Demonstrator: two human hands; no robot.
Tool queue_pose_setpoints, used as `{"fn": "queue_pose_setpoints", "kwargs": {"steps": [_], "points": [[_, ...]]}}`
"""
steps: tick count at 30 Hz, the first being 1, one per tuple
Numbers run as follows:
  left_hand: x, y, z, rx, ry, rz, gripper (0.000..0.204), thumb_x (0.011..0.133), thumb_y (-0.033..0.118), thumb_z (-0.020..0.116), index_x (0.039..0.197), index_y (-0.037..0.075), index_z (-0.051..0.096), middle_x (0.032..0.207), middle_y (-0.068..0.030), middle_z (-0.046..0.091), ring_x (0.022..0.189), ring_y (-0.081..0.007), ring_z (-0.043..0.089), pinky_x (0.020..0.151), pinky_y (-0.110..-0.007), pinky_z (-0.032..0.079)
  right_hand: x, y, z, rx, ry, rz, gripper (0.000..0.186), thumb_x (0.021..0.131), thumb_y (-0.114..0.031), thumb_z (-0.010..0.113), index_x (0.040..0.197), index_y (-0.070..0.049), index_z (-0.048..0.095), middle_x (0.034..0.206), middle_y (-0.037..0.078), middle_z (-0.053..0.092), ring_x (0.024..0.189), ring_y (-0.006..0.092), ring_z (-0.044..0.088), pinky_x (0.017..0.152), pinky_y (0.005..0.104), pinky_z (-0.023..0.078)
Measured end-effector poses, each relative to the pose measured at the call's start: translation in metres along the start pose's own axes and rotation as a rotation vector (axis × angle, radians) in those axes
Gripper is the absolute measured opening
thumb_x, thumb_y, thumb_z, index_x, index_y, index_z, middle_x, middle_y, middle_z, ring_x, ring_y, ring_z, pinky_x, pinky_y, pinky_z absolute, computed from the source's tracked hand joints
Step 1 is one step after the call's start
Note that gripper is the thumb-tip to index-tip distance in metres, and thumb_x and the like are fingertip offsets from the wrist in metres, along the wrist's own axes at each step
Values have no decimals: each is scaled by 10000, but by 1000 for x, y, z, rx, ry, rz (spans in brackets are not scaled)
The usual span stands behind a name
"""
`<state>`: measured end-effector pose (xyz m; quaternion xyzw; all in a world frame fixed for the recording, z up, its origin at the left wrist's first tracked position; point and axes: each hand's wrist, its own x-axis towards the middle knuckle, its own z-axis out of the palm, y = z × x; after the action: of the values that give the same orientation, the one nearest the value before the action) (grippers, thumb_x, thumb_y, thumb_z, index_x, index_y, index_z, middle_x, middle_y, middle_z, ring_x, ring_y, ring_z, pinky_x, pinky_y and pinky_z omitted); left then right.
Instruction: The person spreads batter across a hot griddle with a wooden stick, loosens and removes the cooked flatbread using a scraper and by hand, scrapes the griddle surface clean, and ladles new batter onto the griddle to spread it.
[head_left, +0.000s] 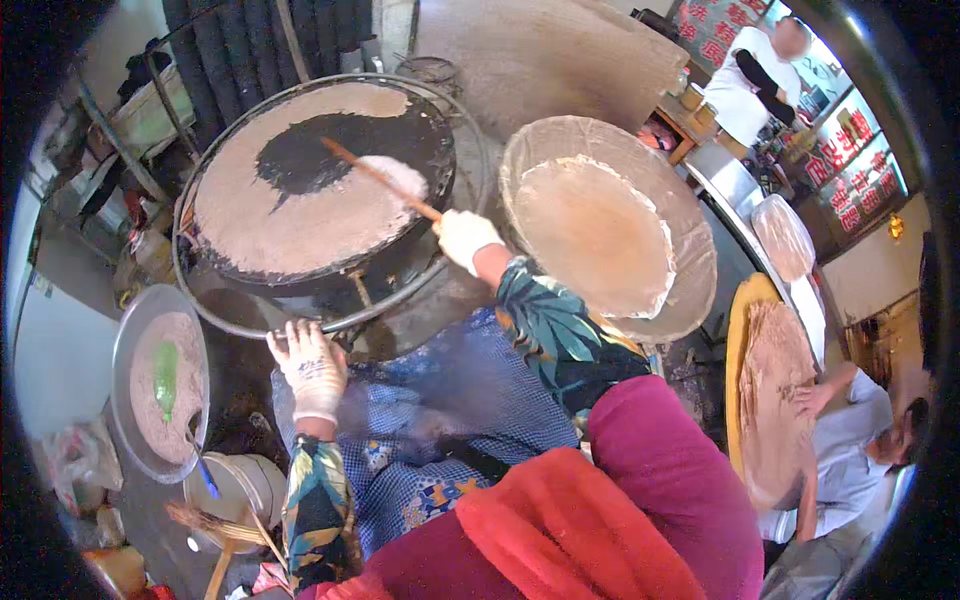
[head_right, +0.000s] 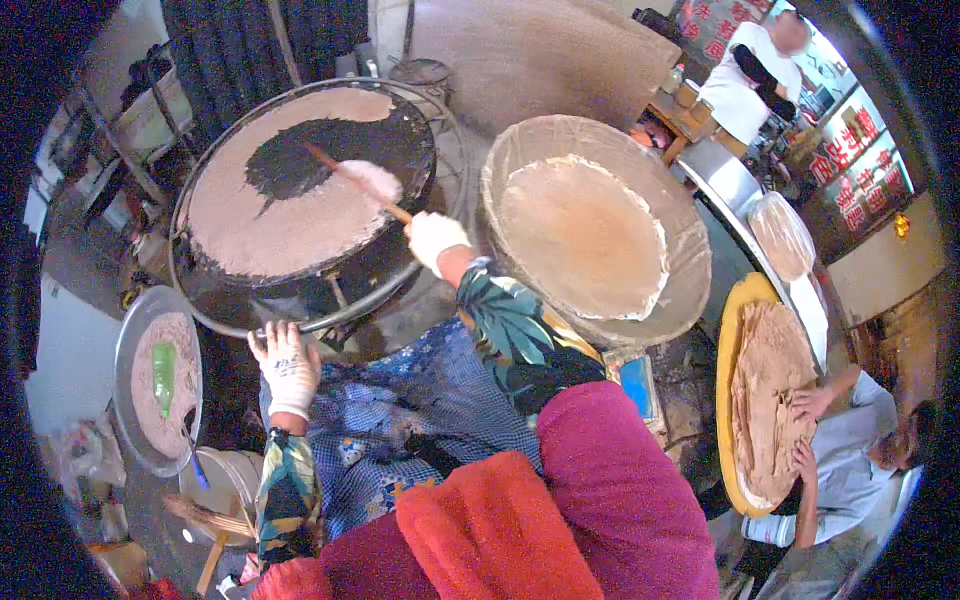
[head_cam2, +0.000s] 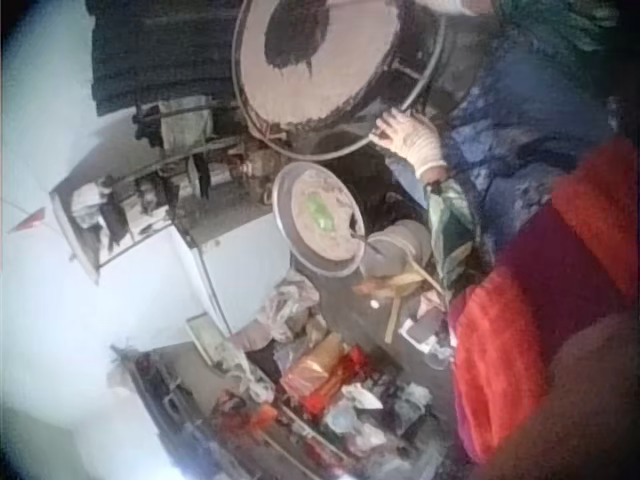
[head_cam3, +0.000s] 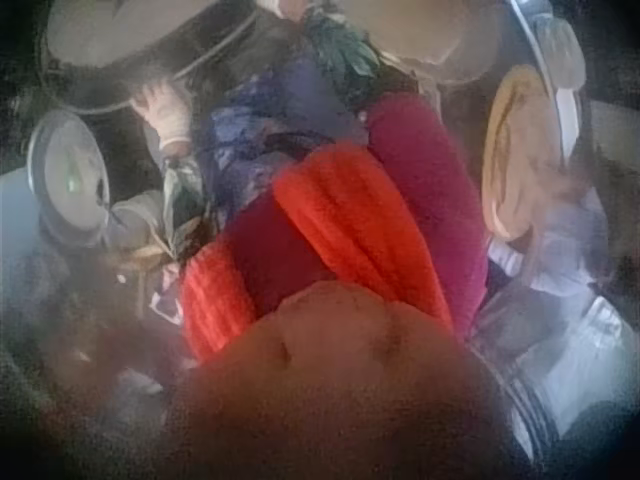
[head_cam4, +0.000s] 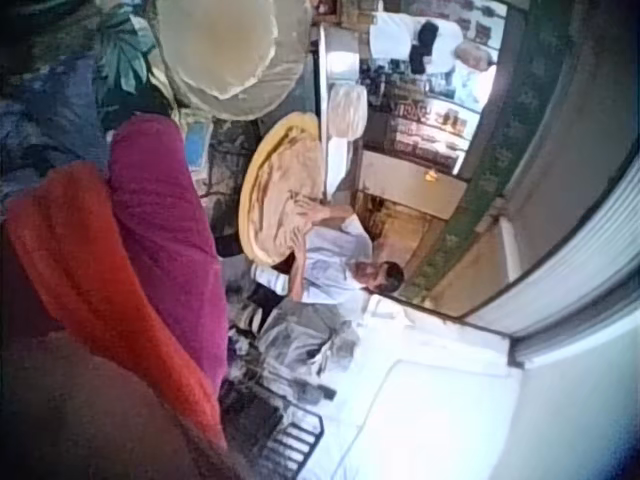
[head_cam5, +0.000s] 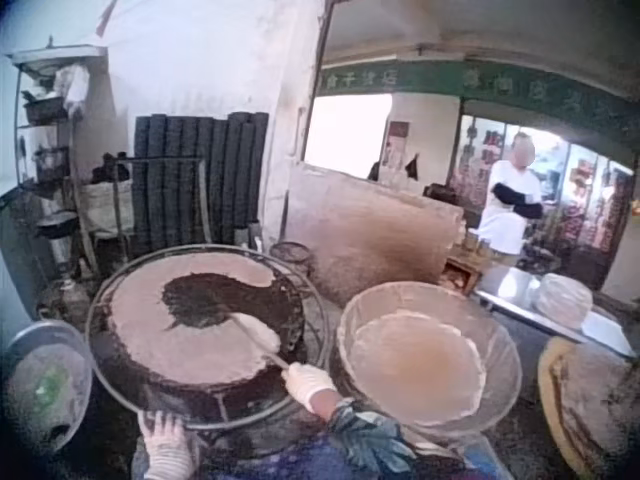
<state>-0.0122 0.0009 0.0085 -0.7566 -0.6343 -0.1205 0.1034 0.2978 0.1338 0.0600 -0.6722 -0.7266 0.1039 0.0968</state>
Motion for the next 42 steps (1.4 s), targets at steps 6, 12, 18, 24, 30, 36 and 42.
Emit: {"fn": "queue_pose_setpoints", "kwargs": {"steps": [6, 12, 18, 24, 30, 36, 42], "points": [[-2, -14, 0, 41, -2, -73, 481, 801, 254, 637, 1202, -2, 570, 1319, -182, 558, 1323, -348, 433, 1150, -611, 120, 0, 17, 20, 11, -36, 48, 367, 960, -348, 467, 1001, -26, 637, 913, 221, 690, 865, 396, 675, 797, 503, 523], [1, -36, -27, 74, -80, -174, 563, 777, 258, 660, 1272, 34, 518, 1368, -147, 514, 1326, -332, 420, 1128, -614, 155, 1, -11, 13, -40, -113, -172, 381, 967, -357, 451, 977, -33, 651, 894, 213, 692, 840, 381, 681, 755, 513, 533], [-1, -44, -26, 64, 16, -177, 637, 750, 314, 703, 1295, 43, 518, 1431, -162, 458, 1351, -325, 379, 1109, -569, 191, -8, -11, -11, 36, -69, 38, 312, 938, -327, 502, 896, -84, 692, 887, 190, 703, 812, 356, 692, 728, 479, 551], [-14, 30, -11, -57, -85, -24, 560, 854, 333, 577, 1276, -31, 519, 1374, -205, 505, 1355, -361, 377, 1160, -595, 114, -10, -24, 32, 169, 29, 60, 329, 940, -331, 521, 933, -41, 676, 851, 170, 711, 761, 337, 703, 671, 465, 558], [-7, 33, 6, -15, -69, 48, 674, 817, 325, 579, 1354, -60, 444, 1430, -238, 437, 1372, -386, 342, 1172, -597, 81, -30, -11, 19, 130, 78, 96, 323, 933, -316, 530, 908, -55, 717, 843, 159, 715, 787, 343, 703, 706, 463, 553], [-6, 13, 11, 47, -61, 0, 630, 837, 331, 574, 1331, -45, 465, 1420, -211, 450, 1400, -362, 305, 1170, -599, 33, -18, -22, 15, 36, 8, -35, 278, 930, -256, 524, 1035, -40, 664, 943, 163, 710, 882, 324, 698, 741, 443, 552], [-14, 2, -1, 20, -117, -36, 627, 848, 327, 557, 1344, -46, 466, 1434, -213, 442, 1408, -357, 299, 1172, -594, 36, -12, -27, 9, 115, -49, 133, 306, 950, -280, 492, 1041, -40, 660, 996, 157, 706, 944, 305, 686, 793, 438, 546]]}}
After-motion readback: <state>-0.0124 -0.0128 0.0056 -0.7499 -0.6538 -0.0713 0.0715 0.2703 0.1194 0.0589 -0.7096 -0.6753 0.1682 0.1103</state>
